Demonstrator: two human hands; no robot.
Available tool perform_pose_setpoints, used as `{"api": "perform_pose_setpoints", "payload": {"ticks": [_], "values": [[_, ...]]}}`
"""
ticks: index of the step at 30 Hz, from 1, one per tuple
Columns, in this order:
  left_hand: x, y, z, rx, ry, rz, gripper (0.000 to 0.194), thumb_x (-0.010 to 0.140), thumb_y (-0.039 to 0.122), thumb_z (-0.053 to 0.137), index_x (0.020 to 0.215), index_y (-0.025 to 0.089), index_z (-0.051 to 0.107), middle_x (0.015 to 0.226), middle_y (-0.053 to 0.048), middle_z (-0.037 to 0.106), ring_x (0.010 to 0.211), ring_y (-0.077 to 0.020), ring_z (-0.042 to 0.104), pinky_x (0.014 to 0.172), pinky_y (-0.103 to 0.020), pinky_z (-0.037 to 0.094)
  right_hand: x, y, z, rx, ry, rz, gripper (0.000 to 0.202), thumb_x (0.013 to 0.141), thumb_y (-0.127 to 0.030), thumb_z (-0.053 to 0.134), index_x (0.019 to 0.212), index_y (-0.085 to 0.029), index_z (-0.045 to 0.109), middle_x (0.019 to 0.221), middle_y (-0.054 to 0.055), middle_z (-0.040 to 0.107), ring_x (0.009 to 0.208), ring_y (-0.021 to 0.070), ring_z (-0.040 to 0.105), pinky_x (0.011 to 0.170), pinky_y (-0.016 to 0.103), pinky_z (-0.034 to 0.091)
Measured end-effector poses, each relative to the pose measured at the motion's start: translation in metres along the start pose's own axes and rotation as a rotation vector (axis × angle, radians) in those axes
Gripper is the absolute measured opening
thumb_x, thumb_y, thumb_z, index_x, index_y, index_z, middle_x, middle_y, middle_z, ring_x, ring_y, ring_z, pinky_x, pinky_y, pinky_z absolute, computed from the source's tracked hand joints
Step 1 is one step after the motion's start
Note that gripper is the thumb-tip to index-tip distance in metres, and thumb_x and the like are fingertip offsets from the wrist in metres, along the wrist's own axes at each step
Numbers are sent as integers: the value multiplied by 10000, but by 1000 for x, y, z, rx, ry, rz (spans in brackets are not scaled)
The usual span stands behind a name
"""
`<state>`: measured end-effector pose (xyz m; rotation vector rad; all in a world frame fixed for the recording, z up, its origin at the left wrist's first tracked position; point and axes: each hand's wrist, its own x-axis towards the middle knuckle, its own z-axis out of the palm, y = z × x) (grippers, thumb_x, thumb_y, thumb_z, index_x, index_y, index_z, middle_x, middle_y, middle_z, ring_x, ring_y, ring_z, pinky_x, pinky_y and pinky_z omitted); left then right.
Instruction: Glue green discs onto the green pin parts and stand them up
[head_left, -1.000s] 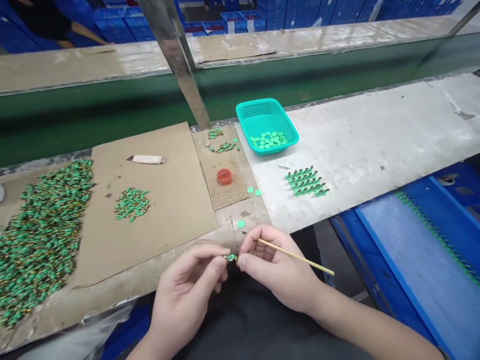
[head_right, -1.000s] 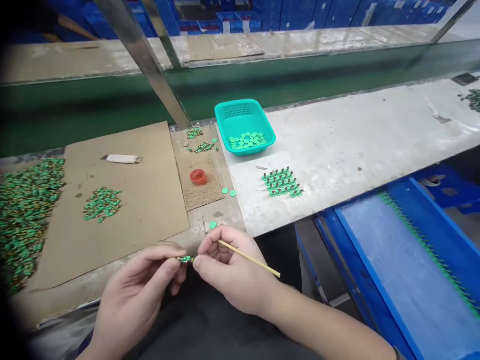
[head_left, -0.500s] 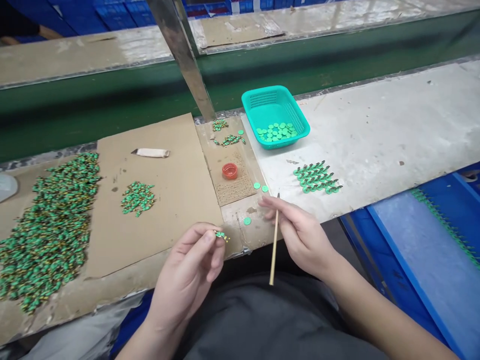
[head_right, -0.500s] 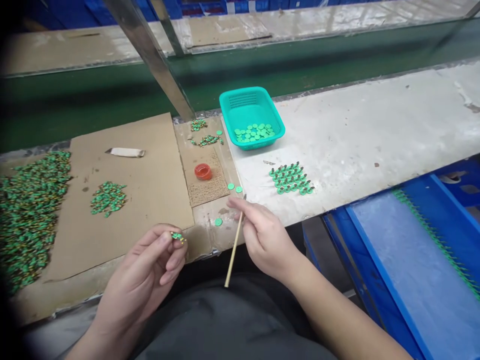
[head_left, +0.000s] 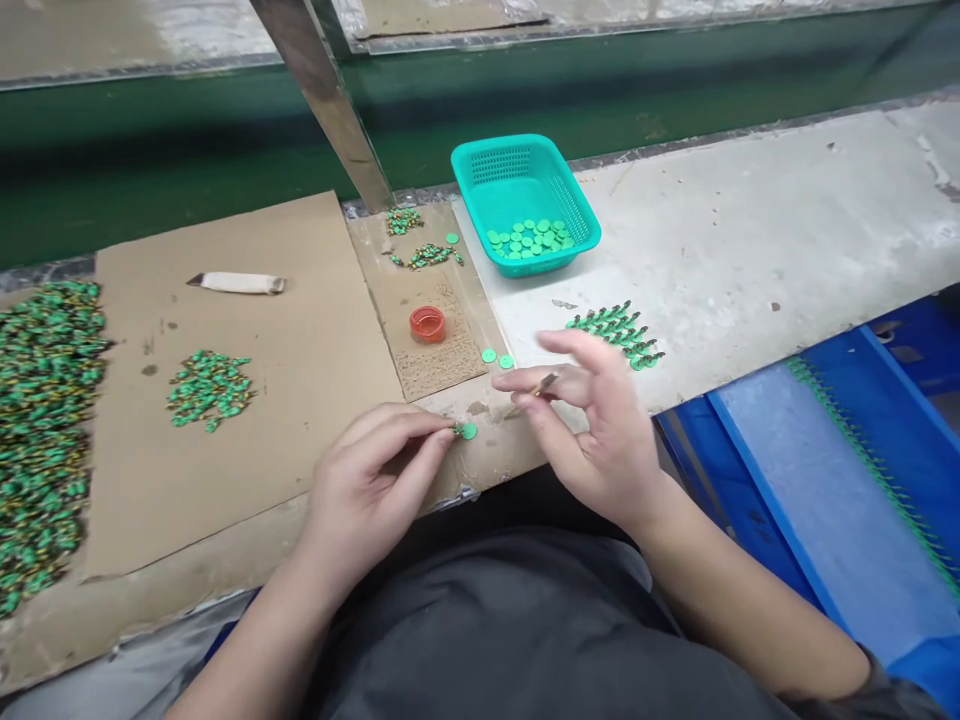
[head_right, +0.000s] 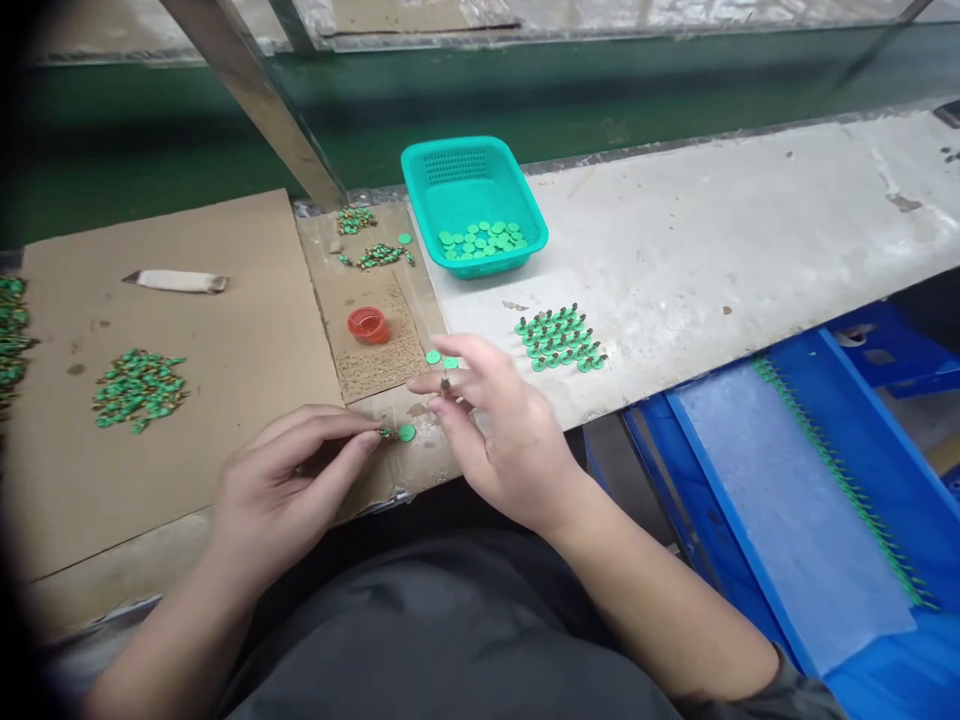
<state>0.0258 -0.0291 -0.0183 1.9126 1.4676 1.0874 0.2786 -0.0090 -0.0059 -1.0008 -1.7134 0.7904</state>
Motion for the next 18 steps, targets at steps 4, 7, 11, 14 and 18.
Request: {"api": "perform_pose_setpoints", "payload": {"ticks": [4, 7, 11, 14, 18], "values": [[0, -7, 6, 33, -21, 11, 157, 1106, 355, 772, 1019, 307, 893, 967, -12, 891, 880, -210, 803, 889, -348, 654, -1, 13, -3, -155, -184, -20, 175, 1220, -235, 605, 1271, -268, 770, 1236, 85, 938, 1178, 281, 918, 1091, 474, 745], [-3, -10, 7, 57, -19, -15, 168, 1108, 387, 778, 1027, 311, 905, 973, -17, 895, 885, -224, 810, 908, -368, 666, -5, 22, -1, -139, -193, 8, 201, 1232, -256, 592, 1172, -248, 783, 1221, 91, 935, 1149, 274, 912, 1068, 442, 739], [-3, -11, 7, 67, -23, 20, 146, 1121, 356, 785, 1037, 314, 897, 991, 2, 901, 907, -204, 821, 908, -336, 650, -9, 26, 1, -98, -161, 66, 201, 1240, -275, 589, 1181, -252, 779, 1223, 84, 923, 1162, 258, 899, 1094, 415, 721], [-3, -11, 8, 90, -28, 52, 120, 1127, 317, 783, 1071, 312, 888, 1014, 8, 903, 926, -195, 824, 928, -325, 641, -10, 27, 1, -102, -159, 59, 206, 1247, -281, 578, 1173, -256, 768, 1219, 75, 917, 1160, 245, 894, 1090, 388, 710], [-3, -10, 9, 136, -42, 92, 109, 1130, 306, 775, 1092, 308, 878, 1026, -4, 901, 930, -210, 827, 938, -346, 647, -8, 28, 1, -124, -155, 11, 201, 1243, -247, 580, 1173, -244, 768, 1224, 82, 920, 1140, 245, 898, 1073, 380, 707]]}}
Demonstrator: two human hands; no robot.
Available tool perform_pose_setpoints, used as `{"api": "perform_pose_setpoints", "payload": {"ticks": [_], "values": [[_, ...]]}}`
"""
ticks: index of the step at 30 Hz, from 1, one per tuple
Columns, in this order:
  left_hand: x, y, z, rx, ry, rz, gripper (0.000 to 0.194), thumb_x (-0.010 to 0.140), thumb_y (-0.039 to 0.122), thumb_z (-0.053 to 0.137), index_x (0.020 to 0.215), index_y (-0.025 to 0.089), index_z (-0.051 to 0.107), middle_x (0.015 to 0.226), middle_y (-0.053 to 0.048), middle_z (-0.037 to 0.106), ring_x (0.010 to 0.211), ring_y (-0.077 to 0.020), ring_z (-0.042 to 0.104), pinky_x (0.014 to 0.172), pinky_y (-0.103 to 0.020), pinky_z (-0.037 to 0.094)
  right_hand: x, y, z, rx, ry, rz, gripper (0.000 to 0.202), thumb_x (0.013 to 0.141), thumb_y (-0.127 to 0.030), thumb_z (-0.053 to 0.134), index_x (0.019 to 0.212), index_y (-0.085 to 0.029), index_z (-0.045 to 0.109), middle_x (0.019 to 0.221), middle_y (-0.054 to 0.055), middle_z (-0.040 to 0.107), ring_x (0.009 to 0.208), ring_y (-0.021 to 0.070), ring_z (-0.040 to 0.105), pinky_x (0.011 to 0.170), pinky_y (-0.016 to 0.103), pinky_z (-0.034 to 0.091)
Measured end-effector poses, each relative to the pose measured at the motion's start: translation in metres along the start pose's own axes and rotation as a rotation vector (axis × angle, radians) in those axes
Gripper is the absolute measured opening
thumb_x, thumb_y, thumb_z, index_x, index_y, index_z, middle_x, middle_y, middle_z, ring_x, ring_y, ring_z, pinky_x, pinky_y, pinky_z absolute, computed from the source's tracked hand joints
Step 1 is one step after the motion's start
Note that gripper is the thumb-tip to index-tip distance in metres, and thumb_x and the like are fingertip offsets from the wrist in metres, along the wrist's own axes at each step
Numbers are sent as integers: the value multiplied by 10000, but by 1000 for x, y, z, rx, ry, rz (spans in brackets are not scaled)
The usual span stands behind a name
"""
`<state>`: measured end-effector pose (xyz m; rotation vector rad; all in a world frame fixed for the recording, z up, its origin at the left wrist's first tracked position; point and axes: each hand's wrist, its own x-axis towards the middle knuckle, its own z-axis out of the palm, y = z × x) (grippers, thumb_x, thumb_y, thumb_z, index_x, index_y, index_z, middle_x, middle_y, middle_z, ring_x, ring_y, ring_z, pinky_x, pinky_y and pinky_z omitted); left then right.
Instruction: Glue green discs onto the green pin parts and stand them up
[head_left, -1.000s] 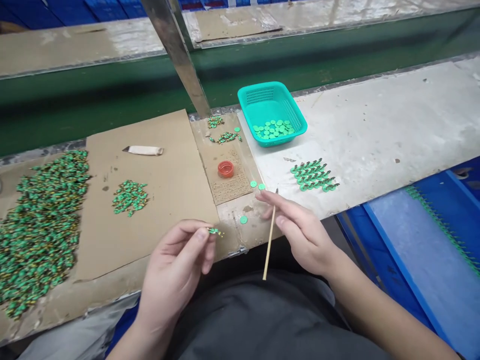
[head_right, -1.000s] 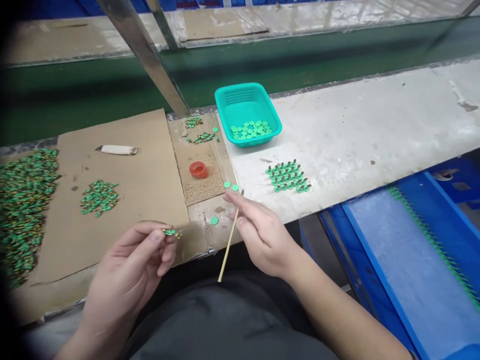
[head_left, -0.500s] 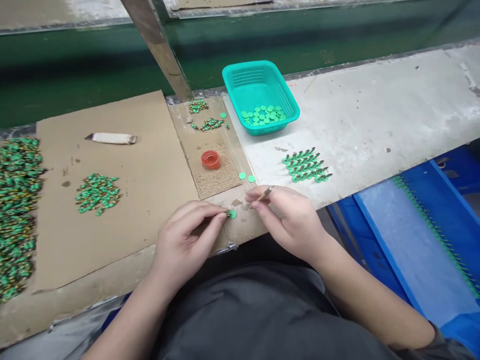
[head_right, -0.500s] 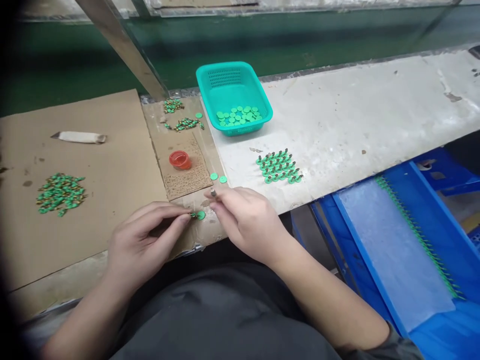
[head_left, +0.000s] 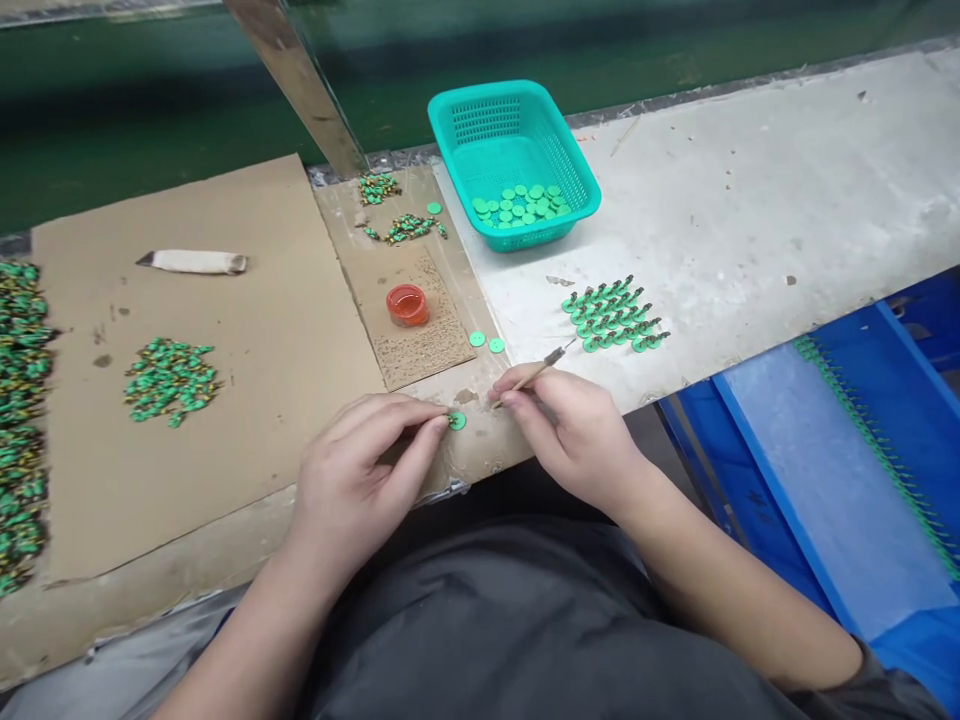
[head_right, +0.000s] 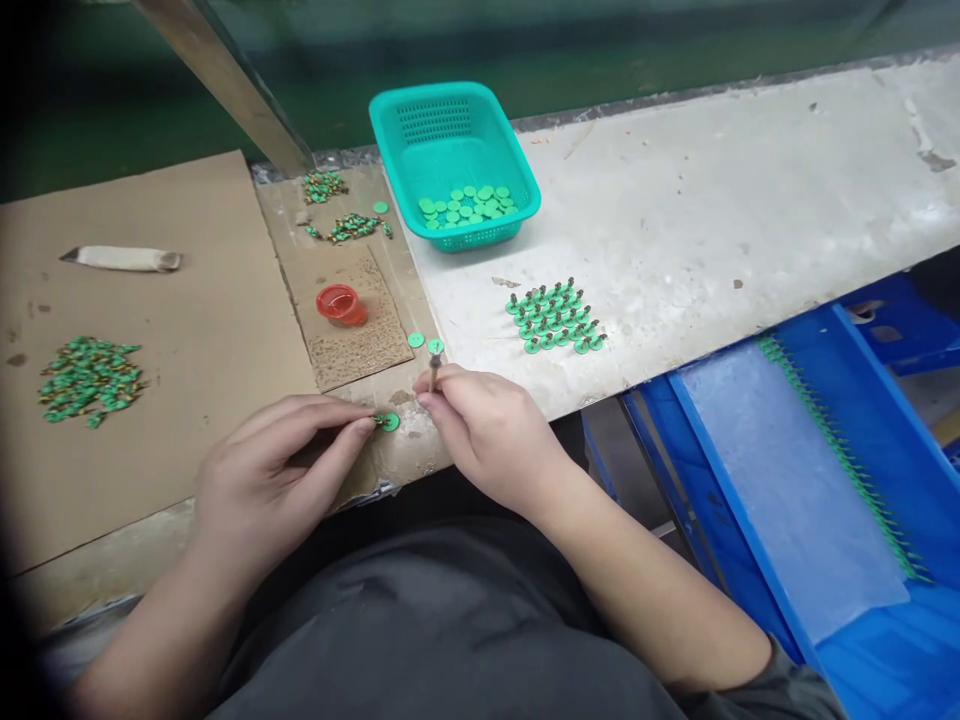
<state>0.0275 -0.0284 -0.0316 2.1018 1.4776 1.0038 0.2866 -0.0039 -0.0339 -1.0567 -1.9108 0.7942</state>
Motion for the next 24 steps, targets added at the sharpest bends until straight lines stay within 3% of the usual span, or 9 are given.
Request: {"api": "perform_pose_setpoints", "payload": {"ticks": [8, 15, 24], "values": [[2, 3, 0, 134, -7, 147, 74, 1141, 237, 774, 1130, 299, 811, 1021, 26, 894, 924, -184, 836, 940, -328, 650, 0, 5, 2, -110, 23, -108, 176, 1256, -257, 594, 1165, -237, 743, 1124, 78, 918, 1021, 245, 891, 949, 372, 698], [-5, -3, 2, 146, 24, 222, 158, 1091, 164, 825, 1162, 306, 828, 1061, 13, 914, 930, -197, 853, 949, -349, 666, 0, 7, -5, -172, -104, -108, 232, 1277, -269, 514, 1268, -213, 739, 1146, 101, 895, 1059, 257, 871, 955, 386, 680], [-7, -6, 6, 114, 37, 171, 151, 1089, 190, 854, 1152, 327, 850, 1097, 37, 925, 955, -175, 868, 945, -319, 680, -2, 6, 30, 105, 52, -137, 250, 1257, -294, 672, 1023, -218, 717, 955, -10, 792, 862, 146, 781, 840, 262, 599]]}}
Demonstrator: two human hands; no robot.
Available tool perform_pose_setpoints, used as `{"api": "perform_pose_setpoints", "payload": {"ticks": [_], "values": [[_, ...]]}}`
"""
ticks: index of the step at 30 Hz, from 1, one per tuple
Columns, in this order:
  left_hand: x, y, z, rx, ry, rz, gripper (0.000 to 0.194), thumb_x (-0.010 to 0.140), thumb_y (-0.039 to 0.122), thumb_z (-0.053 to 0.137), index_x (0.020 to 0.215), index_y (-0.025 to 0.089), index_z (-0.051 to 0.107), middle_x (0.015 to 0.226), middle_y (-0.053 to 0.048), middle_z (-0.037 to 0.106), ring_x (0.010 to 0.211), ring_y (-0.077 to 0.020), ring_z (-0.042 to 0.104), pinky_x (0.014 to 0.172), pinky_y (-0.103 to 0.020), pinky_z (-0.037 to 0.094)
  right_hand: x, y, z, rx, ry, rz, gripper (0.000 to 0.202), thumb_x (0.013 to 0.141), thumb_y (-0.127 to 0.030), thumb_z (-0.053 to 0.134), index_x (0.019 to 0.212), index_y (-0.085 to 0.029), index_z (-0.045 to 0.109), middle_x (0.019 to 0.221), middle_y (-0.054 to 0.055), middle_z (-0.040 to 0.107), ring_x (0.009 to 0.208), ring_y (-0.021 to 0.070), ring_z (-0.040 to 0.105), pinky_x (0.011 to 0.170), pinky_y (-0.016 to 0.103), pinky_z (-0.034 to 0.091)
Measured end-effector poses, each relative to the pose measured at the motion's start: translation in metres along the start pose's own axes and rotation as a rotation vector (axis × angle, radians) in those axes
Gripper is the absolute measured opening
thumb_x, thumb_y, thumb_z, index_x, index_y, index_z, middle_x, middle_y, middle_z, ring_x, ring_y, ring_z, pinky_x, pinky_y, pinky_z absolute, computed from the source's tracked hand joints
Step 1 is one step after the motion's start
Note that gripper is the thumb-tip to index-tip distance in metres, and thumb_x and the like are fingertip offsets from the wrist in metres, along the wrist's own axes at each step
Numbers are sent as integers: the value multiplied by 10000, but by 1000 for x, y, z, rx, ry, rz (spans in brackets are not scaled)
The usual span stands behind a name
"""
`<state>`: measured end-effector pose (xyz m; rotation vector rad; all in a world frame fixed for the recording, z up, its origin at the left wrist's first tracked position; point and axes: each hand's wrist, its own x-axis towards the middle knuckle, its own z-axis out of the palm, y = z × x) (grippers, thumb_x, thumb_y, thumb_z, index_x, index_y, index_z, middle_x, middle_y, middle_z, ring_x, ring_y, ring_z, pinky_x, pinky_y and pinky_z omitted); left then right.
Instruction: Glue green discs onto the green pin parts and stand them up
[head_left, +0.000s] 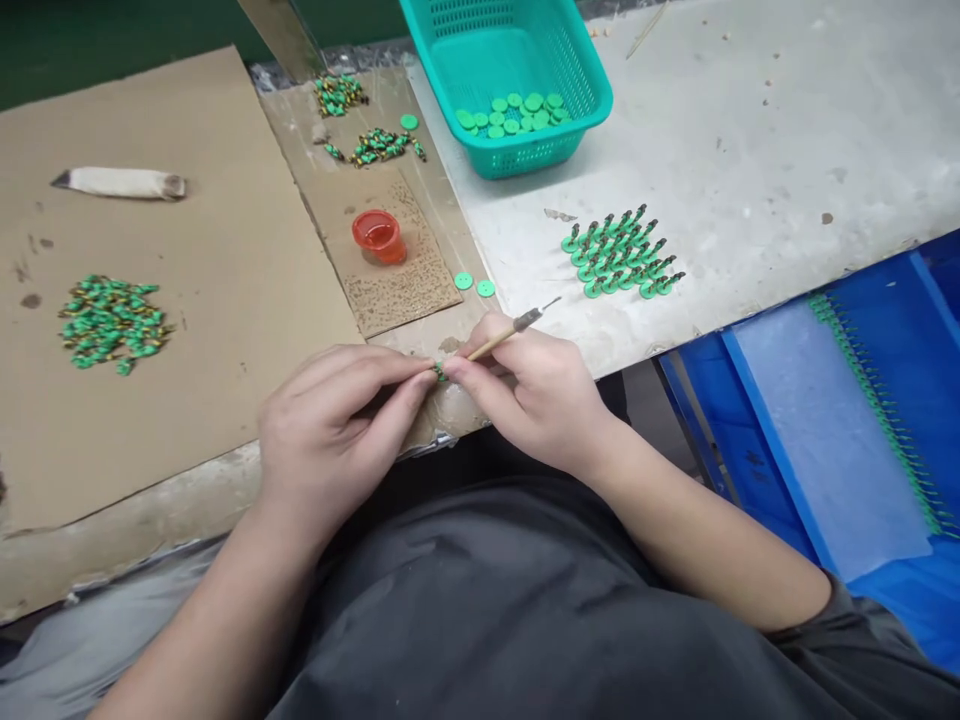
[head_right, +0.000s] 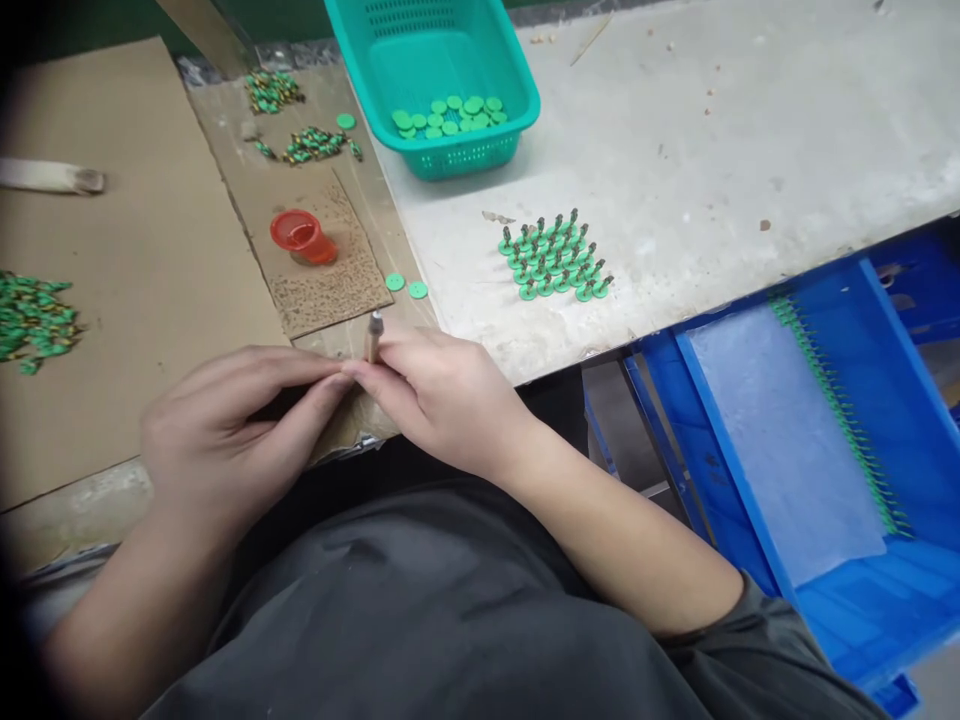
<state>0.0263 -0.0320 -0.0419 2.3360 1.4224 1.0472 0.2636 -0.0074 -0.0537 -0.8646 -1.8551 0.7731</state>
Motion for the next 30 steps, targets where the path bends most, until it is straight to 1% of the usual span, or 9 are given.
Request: {"api": "perform_pose_setpoints", "payload": {"ticks": [4, 10, 14, 19, 21, 24, 26, 29, 30], "values": [[1, 1, 0, -11, -6, -9, 165, 1087, 183, 850, 1136, 340, 860, 1102, 53, 931, 955, -175, 876, 935, -311, 682, -1, 2, 5, -28, 11, -17, 278, 1267, -314, 654, 1005, -229, 682, 947, -17, 758, 845, 146, 748, 837, 273, 580], [1, 1, 1, -7, -5, 6, 137, 1105, 189, 836, 1138, 322, 846, 1096, 41, 927, 952, -168, 867, 936, -313, 684, 1, 1, 3, -72, 12, -93, 278, 1279, -273, 629, 1003, -241, 632, 922, -35, 717, 847, 137, 743, 840, 254, 578], [0, 0, 1, -11, 8, 29, 132, 1102, 181, 844, 1140, 307, 834, 1089, 37, 920, 955, -152, 852, 941, -298, 675, 2, 1, 2, -117, -26, -104, 267, 1307, -321, 559, 1054, -260, 616, 944, -32, 732, 864, 150, 746, 845, 270, 588], [0, -2, 3, -11, 29, 62, 127, 1095, 169, 847, 1130, 291, 838, 1072, 38, 916, 953, -134, 853, 950, -270, 667, 4, -3, 1, -186, -95, -133, 300, 1324, -341, 503, 1056, -260, 610, 946, -12, 734, 857, 170, 726, 820, 299, 564], [-1, -3, 4, -9, 46, 65, 121, 1097, 174, 843, 1131, 290, 840, 1074, 39, 916, 958, -129, 854, 961, -260, 663, 5, -7, 3, -214, -126, -128, 310, 1328, -336, 478, 1067, -255, 623, 934, -8, 723, 852, 177, 708, 813, 310, 550], [-2, -5, 3, -11, 51, 51, 118, 1104, 178, 825, 1129, 292, 843, 1060, 39, 913, 945, -129, 852, 946, -259, 663, 6, -11, 6, -219, -142, -121, 286, 1313, -292, 498, 1074, -249, 647, 914, -9, 712, 829, 179, 683, 791, 317, 533], [-2, -4, 2, -18, 46, 34, 111, 1100, 188, 833, 1113, 298, 846, 1050, 39, 913, 933, -140, 855, 934, -273, 670, 6, -11, 7, -175, -116, -69, 278, 1300, -294, 537, 1055, -244, 659, 932, -1, 732, 852, 177, 707, 813, 316, 554], [-1, -1, -1, -36, 11, -9, 116, 1087, 199, 849, 1097, 314, 860, 1049, 37, 920, 912, -163, 862, 909, -297, 682, 5, -7, 8, -41, -24, 91, 313, 1286, -354, 593, 1002, -239, 658, 974, 13, 760, 908, 172, 767, 873, 313, 611], [0, 0, -2, -43, 0, -29, 121, 1083, 204, 851, 1096, 323, 868, 1049, 38, 924, 905, -169, 863, 899, -304, 685, 5, -5, 8, -10, -1, 122, 330, 1281, -368, 606, 982, -239, 656, 969, 9, 756, 905, 168, 772, 876, 311, 621]]}}
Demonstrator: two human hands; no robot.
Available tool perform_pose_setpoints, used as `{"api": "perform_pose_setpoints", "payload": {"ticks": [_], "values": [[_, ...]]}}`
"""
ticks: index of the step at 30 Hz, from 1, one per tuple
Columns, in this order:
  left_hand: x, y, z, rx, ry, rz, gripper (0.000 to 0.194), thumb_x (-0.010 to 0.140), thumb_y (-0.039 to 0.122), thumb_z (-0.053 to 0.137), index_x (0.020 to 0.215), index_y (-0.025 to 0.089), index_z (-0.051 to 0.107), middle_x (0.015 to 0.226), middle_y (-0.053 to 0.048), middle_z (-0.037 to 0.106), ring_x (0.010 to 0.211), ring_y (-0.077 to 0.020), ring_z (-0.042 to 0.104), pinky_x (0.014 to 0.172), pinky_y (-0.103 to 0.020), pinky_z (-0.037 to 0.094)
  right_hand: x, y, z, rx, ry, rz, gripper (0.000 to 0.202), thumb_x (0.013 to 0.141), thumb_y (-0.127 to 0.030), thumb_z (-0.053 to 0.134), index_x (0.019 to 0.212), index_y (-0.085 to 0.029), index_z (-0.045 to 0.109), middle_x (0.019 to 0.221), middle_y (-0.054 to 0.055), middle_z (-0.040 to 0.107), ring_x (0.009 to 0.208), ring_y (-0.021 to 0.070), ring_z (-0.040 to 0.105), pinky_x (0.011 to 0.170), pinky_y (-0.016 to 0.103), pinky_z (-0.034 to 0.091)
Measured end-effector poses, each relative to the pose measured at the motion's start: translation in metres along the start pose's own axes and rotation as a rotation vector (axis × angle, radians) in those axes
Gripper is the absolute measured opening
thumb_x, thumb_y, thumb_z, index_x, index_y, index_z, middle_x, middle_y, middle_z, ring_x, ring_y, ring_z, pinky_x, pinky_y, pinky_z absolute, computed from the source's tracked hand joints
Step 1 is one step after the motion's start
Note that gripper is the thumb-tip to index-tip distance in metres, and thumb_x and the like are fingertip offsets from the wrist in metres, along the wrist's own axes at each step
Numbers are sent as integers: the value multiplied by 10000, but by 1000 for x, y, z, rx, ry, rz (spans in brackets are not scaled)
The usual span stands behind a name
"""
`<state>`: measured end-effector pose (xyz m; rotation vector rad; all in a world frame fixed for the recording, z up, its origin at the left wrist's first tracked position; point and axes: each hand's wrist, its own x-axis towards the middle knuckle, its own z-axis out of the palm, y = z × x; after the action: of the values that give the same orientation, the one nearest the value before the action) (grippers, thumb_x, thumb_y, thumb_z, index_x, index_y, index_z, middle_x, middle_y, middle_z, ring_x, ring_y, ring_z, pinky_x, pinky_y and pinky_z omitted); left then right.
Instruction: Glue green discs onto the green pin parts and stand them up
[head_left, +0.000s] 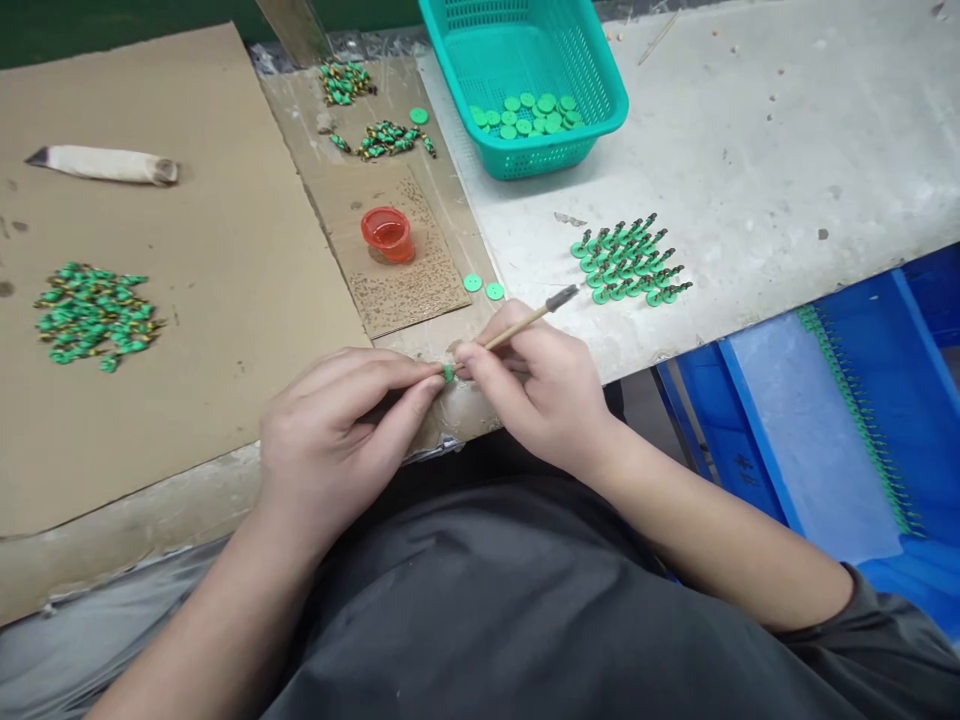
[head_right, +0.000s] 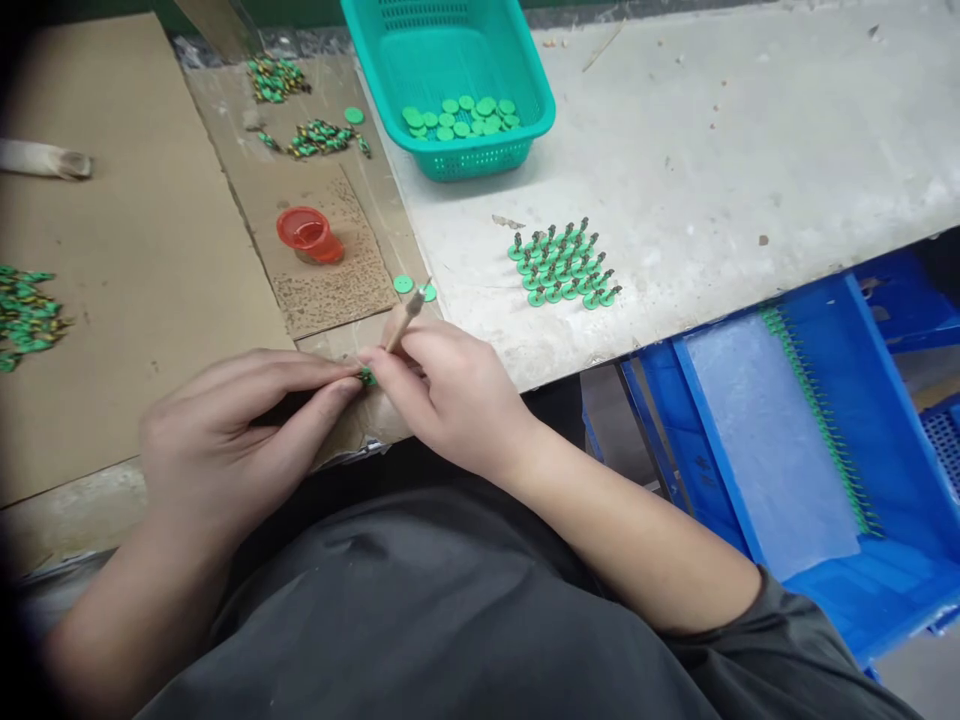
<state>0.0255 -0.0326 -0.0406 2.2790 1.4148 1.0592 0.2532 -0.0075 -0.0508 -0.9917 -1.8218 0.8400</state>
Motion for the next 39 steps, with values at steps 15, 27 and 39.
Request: {"api": "perform_pose_setpoints", "payload": {"ticks": [15, 27, 39], "values": [[0, -1, -2, -10, -2, -21, 58, 1099, 210, 854, 1082, 265, 860, 1070, 11, 929, 949, -137, 857, 938, -273, 674, -1, 5, 4, -68, -59, -152, 288, 1314, -367, 510, 1061, -278, 616, 1001, -3, 739, 972, 184, 778, 929, 336, 642], [1, 1, -3, -28, 7, -25, 106, 1100, 219, 823, 1055, 310, 851, 1037, 35, 923, 925, -151, 860, 903, -287, 676, -1, -4, 5, -163, -132, -210, 298, 1314, -314, 497, 1062, -278, 653, 975, 17, 750, 921, 199, 730, 889, 340, 597], [1, 3, -2, 27, -6, -42, 134, 1084, 224, 832, 1123, 348, 862, 1094, 31, 930, 953, -206, 864, 946, -371, 681, 24, 14, -12, -33, -58, -89, 323, 1279, -373, 584, 993, -248, 666, 1044, 42, 797, 1025, 207, 800, 981, 347, 655]]}}
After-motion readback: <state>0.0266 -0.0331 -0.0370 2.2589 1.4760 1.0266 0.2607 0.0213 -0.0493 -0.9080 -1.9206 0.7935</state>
